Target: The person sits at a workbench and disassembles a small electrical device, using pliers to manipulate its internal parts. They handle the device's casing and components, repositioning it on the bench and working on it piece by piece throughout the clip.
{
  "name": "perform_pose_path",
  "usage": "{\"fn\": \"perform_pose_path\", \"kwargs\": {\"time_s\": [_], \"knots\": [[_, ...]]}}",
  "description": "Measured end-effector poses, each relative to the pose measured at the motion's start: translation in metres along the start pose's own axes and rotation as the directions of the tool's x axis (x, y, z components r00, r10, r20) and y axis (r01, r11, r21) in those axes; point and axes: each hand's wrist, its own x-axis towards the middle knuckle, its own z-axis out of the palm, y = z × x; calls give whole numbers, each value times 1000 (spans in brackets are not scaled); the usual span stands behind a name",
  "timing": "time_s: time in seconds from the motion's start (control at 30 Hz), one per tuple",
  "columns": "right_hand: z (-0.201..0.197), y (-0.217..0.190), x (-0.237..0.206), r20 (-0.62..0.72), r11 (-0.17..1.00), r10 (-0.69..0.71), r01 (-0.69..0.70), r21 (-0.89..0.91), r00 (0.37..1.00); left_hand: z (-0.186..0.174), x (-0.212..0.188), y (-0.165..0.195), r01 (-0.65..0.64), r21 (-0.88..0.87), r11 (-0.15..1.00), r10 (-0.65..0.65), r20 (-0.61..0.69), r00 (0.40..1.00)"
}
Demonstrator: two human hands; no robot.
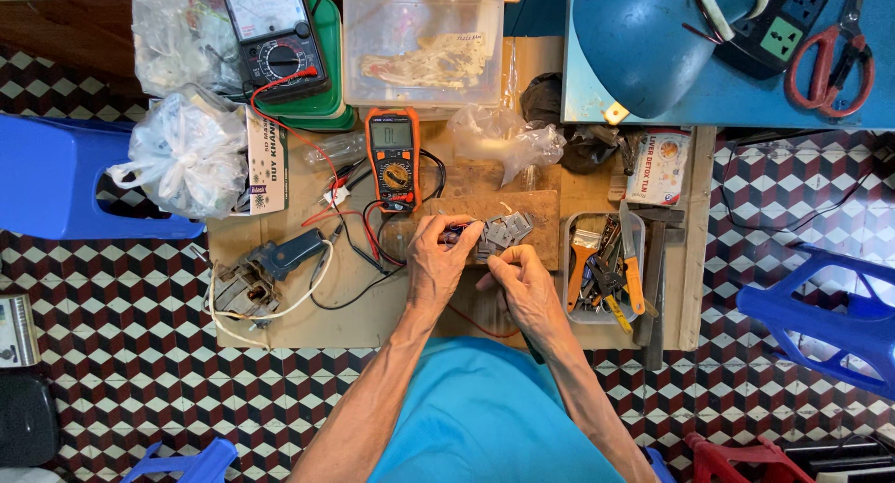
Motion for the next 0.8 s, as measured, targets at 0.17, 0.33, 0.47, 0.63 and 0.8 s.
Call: {"fn": "perform_pose_path", "kwargs": {"time_s": [0.17, 0.33, 0.47, 0.63, 0.8], "knots": [[3, -3, -3, 10, 999, -28, 28, 22, 1000, -1, -2, 4, -24, 19, 1000, 24, -16, 1000], [5, -3, -5, 10, 999, -41, 41, -22, 999, 1, 0, 8, 37, 75, 996, -34, -37, 999], [6, -4, -8, -17, 988, -18, 15, -157, 1000, 0, 3, 9, 130, 15, 991, -130, -10, 991], [11, -5, -11, -10, 968, -79, 75, -238, 997, -3, -5, 5, 95, -56, 994, -95, -11, 995], [17, -6, -9, -15, 982, 4, -6, -190, 1000, -4, -11, -2, 45, -76, 996, -50, -55, 997]]}}
